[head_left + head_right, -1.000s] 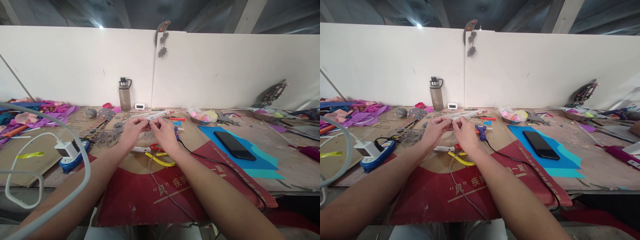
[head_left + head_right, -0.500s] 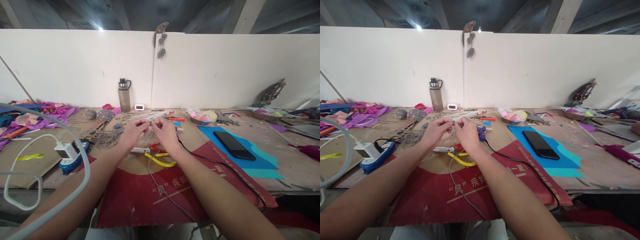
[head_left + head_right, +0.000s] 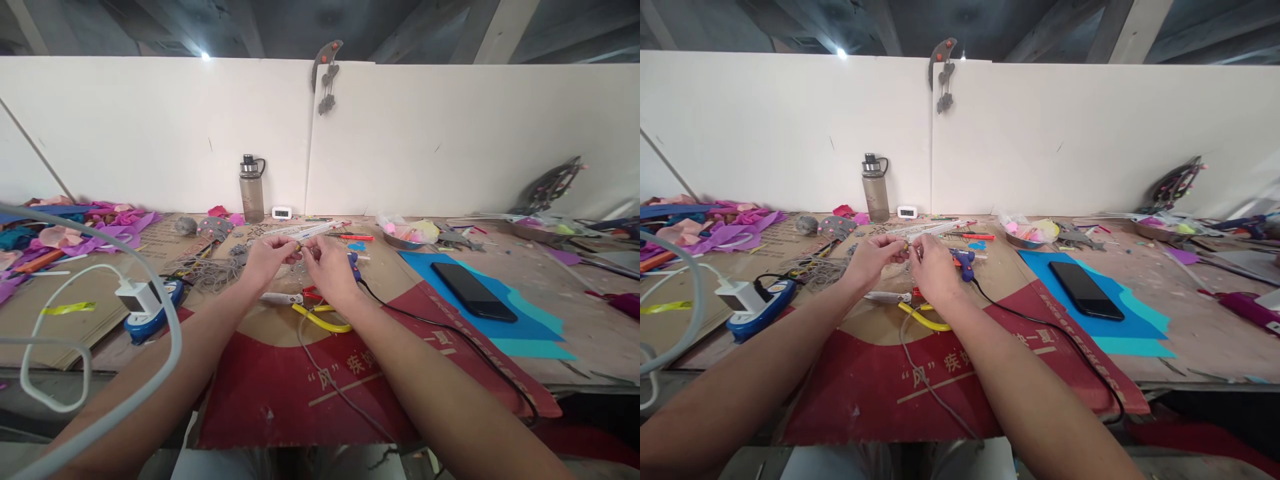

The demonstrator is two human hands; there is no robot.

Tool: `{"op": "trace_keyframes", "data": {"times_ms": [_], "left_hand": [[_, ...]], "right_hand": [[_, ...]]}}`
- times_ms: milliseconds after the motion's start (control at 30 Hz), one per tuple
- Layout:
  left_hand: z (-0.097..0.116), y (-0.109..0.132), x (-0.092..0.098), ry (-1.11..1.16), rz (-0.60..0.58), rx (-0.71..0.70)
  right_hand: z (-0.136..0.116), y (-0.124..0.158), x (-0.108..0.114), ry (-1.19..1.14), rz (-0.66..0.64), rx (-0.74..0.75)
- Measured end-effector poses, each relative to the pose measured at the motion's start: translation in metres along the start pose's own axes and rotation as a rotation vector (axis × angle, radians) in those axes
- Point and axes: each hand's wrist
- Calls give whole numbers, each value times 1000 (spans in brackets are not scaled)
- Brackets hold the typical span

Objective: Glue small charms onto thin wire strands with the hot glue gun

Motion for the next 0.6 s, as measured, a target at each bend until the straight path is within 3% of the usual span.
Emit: {"op": "trace_keyframes", "data": {"times_ms": [333, 600], "left_hand": [[6, 5, -3, 152, 41, 48], [1, 3, -2, 105, 31, -81]], "right_hand": [[-4, 0, -2, -202, -19, -166], [1, -2, -5, -316, -8, -284]]}}
Point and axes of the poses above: each hand's wrist, its own y-axis away from the middle knuckle, its own x-axis out of the back of the hand, z = x × y, and after that the axes turned 13 degrees about z, right-handed
